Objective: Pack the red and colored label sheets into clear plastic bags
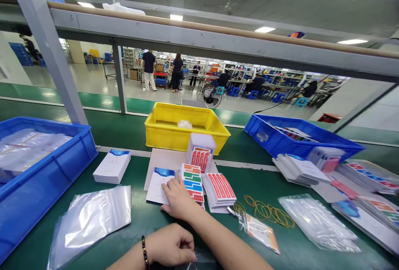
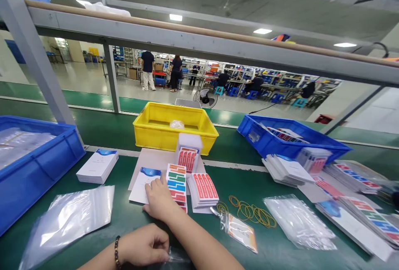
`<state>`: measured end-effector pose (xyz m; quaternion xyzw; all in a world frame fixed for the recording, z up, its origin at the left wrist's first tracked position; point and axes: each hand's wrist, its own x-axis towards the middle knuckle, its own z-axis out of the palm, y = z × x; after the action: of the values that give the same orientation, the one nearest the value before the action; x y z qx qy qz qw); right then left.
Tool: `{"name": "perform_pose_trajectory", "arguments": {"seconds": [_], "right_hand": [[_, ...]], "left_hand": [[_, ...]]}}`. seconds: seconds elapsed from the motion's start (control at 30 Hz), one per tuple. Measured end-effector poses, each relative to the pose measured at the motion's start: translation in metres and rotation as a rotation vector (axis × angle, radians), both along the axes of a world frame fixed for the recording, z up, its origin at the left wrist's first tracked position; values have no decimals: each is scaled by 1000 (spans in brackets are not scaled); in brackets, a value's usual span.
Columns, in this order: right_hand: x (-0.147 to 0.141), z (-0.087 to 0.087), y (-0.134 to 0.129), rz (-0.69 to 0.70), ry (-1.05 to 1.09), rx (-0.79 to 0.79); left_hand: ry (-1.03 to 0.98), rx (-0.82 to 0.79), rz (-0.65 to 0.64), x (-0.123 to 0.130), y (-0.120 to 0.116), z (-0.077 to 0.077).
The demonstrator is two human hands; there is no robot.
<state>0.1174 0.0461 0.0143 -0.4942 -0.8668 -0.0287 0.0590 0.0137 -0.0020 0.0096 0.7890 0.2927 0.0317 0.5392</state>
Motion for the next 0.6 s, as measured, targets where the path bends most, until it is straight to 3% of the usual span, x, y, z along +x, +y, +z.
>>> {"name": "perform_pose_trajectory", "arguments": {"seconds": [0.13,0.27,0.47,0.6], "right_hand": [[-4,-7,3,70,-64,21],[5,-2,1,71,34,142],[47,33,-28,82,346,486],[68,47,-59,128,379,553]], "left_hand": [[21,-21,-25,1,-1,0],[-51,-86,45,1,2,-3],[-474,-437,189,0,9,-13],[-745,-666,414,-5,10,-15]]}}
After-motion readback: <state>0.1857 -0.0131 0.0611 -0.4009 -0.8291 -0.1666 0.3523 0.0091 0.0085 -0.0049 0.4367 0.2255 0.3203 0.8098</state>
